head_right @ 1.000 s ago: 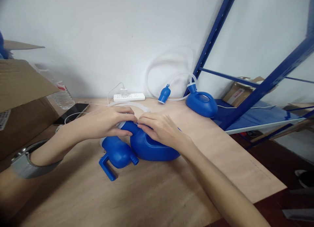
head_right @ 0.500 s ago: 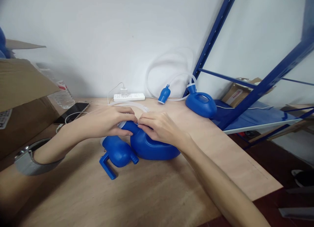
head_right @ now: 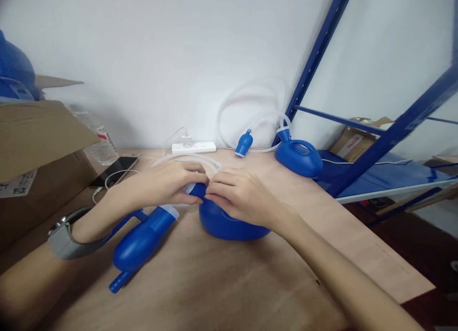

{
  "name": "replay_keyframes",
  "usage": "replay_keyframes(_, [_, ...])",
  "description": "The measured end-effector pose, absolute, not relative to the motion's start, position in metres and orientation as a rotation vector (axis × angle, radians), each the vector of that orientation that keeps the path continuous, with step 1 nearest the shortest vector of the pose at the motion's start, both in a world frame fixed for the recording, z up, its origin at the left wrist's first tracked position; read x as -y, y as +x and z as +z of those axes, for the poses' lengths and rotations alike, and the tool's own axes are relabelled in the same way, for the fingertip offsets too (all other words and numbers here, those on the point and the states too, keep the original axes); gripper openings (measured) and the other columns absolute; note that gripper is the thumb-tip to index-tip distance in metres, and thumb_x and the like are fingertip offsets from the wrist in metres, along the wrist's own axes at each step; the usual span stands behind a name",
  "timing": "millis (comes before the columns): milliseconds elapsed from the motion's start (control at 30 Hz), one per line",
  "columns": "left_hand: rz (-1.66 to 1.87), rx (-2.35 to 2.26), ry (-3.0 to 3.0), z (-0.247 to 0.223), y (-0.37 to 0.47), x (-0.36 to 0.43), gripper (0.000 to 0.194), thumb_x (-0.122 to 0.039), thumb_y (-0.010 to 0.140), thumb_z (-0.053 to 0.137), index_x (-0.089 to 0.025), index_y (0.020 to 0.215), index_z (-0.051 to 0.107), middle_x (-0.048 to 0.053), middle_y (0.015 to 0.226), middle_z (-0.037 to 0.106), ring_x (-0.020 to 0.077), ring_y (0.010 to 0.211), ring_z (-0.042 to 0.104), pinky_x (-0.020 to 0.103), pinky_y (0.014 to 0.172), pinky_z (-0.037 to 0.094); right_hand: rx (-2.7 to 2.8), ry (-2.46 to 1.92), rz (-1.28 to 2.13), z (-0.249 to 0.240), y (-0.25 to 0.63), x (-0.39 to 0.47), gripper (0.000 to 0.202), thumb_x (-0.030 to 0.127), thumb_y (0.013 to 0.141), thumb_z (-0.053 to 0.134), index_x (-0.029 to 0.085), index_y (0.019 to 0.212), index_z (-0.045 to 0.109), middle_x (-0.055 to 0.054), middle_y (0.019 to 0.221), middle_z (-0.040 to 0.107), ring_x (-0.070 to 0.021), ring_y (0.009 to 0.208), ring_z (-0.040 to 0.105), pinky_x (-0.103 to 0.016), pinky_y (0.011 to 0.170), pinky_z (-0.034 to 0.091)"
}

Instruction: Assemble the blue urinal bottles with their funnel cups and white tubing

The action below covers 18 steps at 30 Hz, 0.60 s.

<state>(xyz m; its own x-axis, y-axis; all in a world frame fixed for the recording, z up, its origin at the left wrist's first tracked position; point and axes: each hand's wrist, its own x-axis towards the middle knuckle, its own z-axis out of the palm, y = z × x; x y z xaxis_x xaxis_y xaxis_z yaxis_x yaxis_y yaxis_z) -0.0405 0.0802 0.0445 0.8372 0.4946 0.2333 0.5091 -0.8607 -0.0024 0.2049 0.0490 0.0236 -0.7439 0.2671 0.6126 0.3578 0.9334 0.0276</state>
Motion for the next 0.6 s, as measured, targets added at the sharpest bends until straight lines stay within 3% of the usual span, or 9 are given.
replay_keyframes(100, [-0.343, 0.828, -2.953, 0.044, -0.039, -0.08, 0.03, -0.037, 0.093, 0.079, -0.028, 0.121, 0.073, 0.004, 0.119, 0.074, 0.0254, 0.108, 0.073, 0.037, 0.096, 0.055, 2.43, -0.632, -0.192, 0.025, 0.209, -0.062, 0.012, 0.022, 0.104, 0.064, 0.02, 0.096, 0.072, -0.007, 0.096, 0.079, -0.0223, 0.088, 0.073, -0.036, 0.078, 0.057])
replay_keyframes(200, [-0.371, 0.847, -2.936, 0.043, -0.038, -0.078, 0.033, -0.036, 0.093, 0.079, -0.03, 0.124, 0.072, 0.004, 0.122, 0.074, 0.0262, 0.111, 0.073, 0.037, 0.096, 0.055, 2.47, -0.86, 0.023, 0.026, 0.211, -0.065, 0.008, 0.028, 0.1, 0.072, 0.02, 0.099, 0.074, -0.006, 0.099, 0.079, -0.0229, 0.091, 0.074, -0.036, 0.081, 0.056])
replay_keyframes(433, [-0.428, 0.836, -2.9, 0.036, -0.039, -0.078, 0.039, -0.039, 0.093, 0.077, -0.03, 0.13, 0.07, 0.006, 0.124, 0.075, 0.0274, 0.111, 0.073, 0.038, 0.093, 0.056, 2.768, -0.967, 1.073, 0.063, 0.227, -0.131, 0.044, 0.058, 0.1, 0.066, 0.023, 0.122, 0.08, -0.006, 0.126, 0.08, -0.0243, 0.115, 0.075, -0.034, 0.097, 0.058])
replay_keyframes(467, [-0.439, 0.831, -2.9, 0.034, -0.038, -0.078, 0.038, -0.04, 0.093, 0.077, -0.03, 0.129, 0.07, 0.006, 0.124, 0.075, 0.0273, 0.11, 0.073, 0.038, 0.093, 0.056, 2.764, -1.039, 1.08, 0.064, 0.227, -0.15, 0.05, 0.059, 0.099, 0.067, 0.022, 0.131, 0.077, -0.007, 0.128, 0.08, -0.0258, 0.118, 0.074, -0.035, 0.1, 0.058])
replay_keyframes(533, [-0.442, 0.824, -2.897, 0.033, -0.038, -0.078, 0.036, -0.039, 0.093, 0.078, -0.029, 0.127, 0.072, 0.006, 0.124, 0.075, 0.0274, 0.108, 0.074, 0.038, 0.092, 0.056, 2.754, -1.33, 0.739, 0.058, 0.222, -0.186, 0.051, 0.056, 0.103, 0.061, 0.021, 0.139, 0.073, -0.01, 0.13, 0.078, -0.0274, 0.119, 0.074, -0.037, 0.101, 0.059])
replay_keyframes(600, [-0.409, 0.831, -2.878, 0.033, -0.037, -0.076, 0.037, -0.039, 0.092, 0.08, -0.029, 0.127, 0.072, 0.007, 0.124, 0.074, 0.0286, 0.105, 0.075, 0.039, 0.089, 0.057, 2.748, -1.471, 0.561, 0.045, 0.21, -0.213, 0.052, 0.047, 0.1, 0.07, 0.016, 0.141, 0.071, -0.017, 0.125, 0.078, -0.0321, 0.113, 0.074, -0.044, 0.1, 0.06])
